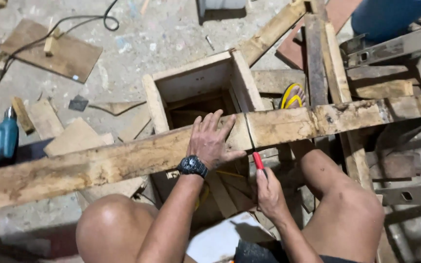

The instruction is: A person uses a small hand saw to cut through a wooden plank while sitting on the floor.

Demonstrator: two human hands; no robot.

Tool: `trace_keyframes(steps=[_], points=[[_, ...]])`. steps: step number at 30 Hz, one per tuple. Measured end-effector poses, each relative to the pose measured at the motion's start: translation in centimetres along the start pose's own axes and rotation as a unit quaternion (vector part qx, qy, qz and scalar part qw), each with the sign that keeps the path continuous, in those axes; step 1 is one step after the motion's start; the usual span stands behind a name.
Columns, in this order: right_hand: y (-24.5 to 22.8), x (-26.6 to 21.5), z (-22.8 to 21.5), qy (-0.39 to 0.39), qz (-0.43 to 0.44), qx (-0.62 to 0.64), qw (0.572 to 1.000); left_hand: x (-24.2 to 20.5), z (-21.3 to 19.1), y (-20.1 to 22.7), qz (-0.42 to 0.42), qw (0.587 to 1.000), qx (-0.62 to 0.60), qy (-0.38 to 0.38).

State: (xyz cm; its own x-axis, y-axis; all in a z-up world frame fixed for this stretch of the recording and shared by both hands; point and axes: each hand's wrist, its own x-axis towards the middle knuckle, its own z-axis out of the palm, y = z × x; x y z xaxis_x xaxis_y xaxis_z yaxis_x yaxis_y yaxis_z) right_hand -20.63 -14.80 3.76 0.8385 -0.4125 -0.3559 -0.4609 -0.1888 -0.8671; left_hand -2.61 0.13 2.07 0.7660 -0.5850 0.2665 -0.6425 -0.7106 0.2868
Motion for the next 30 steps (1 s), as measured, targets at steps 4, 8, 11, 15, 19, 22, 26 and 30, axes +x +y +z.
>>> trace_keyframes(steps=[4, 8, 11, 15, 19, 22, 26, 30], points=[[-2.0, -0.5, -0.4, -0.049, 0.038, 0.062, 0.996, -0.2, 0.5, -0.3, -0.016, 0.999, 0.004, -0.044], [-1.5, -0.6, -0.1, -0.022, -0.005, -0.020, 1.000, -0.4, -0.7, -0.3, -0.015, 0.999, -0.005, -0.046], [-1.8, -0.8, 0.0, -0.011, -0.009, -0.058, 0.998, -0.5, -0.6, -0.5, -0.006, 0.997, 0.008, -0.072], [-2.7, -1.9, 0.0, -0.005, 0.004, -0.063, 0.998, -0.4, -0.8, -0.4, -0.004, 0.998, 0.021, -0.059], [-1.0, -6.1, -1.7, 0.013, 0.061, -0.072, 0.995, 0.3, -0.7, -0.3, -0.004, 0.999, 0.019, -0.038], [4.6, -11.1, -3.7, 0.056, 0.080, -0.105, 0.990, 0.5, -0.8, -0.4, 0.024, 0.999, 0.037, -0.012], [4.2, -7.8, -2.5, 0.038, 0.081, -0.080, 0.993, 0.5, -0.5, -0.3, 0.001, 0.997, 0.034, -0.071], [-0.1, 0.0, 0.6, 0.028, 0.026, -0.104, 0.994, 0.2, 0.2, -0.6, 0.032, 0.999, 0.008, 0.030]])
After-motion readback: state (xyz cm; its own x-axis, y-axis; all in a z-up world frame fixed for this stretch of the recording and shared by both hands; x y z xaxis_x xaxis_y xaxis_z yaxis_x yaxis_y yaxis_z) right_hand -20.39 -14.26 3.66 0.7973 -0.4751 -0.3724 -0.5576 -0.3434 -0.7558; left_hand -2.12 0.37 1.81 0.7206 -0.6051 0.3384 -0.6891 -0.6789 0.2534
